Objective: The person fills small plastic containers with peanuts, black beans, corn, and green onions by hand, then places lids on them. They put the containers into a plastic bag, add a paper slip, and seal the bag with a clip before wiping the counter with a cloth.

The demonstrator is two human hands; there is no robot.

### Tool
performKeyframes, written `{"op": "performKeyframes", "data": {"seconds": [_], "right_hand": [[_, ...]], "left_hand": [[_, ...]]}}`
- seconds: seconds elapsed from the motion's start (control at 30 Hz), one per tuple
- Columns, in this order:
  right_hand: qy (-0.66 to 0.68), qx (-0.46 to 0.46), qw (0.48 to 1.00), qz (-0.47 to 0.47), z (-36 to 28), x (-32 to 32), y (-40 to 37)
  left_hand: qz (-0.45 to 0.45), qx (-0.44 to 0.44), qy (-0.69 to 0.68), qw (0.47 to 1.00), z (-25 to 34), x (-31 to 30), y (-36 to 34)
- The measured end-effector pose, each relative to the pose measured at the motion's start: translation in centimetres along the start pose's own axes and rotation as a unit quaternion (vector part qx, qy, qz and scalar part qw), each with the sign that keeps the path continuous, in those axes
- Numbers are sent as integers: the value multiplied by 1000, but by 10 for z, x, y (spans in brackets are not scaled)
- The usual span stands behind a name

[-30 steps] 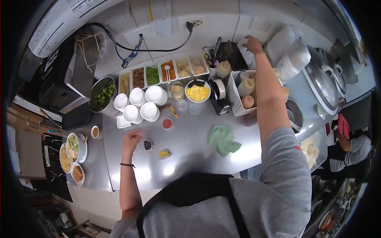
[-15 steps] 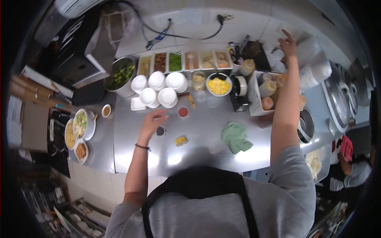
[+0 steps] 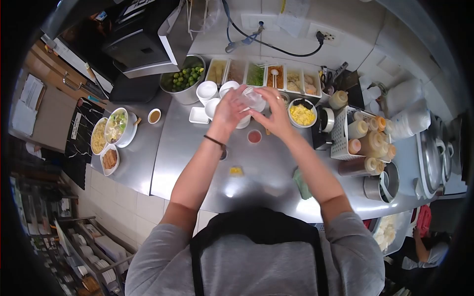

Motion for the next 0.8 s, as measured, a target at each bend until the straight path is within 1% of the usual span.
{"op": "performKeyframes", "data": {"seconds": [0.03,0.07,0.13,0.17,0.2,0.23,0.3,0.33,0.37,0.4,0.43,0.5,0.53,0.57,0.6,0.73,0.8], "right_hand": [[-83,-1,995,-60,8,8,15],[-166,-1,979,-120,19,14,30],[-356,41,927,-107,91,13,57],[-434,72,889,-126,113,9,71],[-508,102,843,-143,135,4,82],[-510,101,843,-140,148,3,92],[-469,182,831,-238,205,17,95],[-473,180,830,-236,220,23,96],[-448,196,836,-248,229,30,97],[-422,213,842,-261,239,34,99],[-424,211,841,-262,245,35,101],[-469,160,827,-266,206,35,108],[-468,159,827,-269,185,29,109],[-458,138,843,-247,157,21,112],[-446,118,858,-226,142,17,112],[-457,126,849,-232,151,25,98],[-394,241,848,-259,189,32,84]], "left_hand": [[31,17,111,993,21,-10,-10],[62,33,219,973,40,-18,-20],[64,34,227,971,57,-29,-27],[69,36,232,969,64,-35,-28],[57,54,200,977,71,-37,-27],[54,56,202,976,75,-40,-24],[78,84,178,977,87,-45,-21],[62,84,155,982,92,-49,-17],[58,87,155,982,98,-53,-13],[62,85,159,982,104,-59,-9],[67,82,162,981,108,-66,-6],[64,82,152,983,115,-76,3],[67,85,153,982,118,-79,7],[71,87,154,982,122,-81,10],[73,87,152,982,123,-84,16],[74,102,162,979,121,-88,41],[75,103,159,979,116,-88,55]]}}
Point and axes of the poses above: each hand's wrist, its own y-axis towards the middle knuckle, its own x-axis out of the palm, z = x × y, the point moved 9 cm from there along y, towards the middle knuckle, and after that the axes turned 10 degrees about -z, right-handed, at the moved point
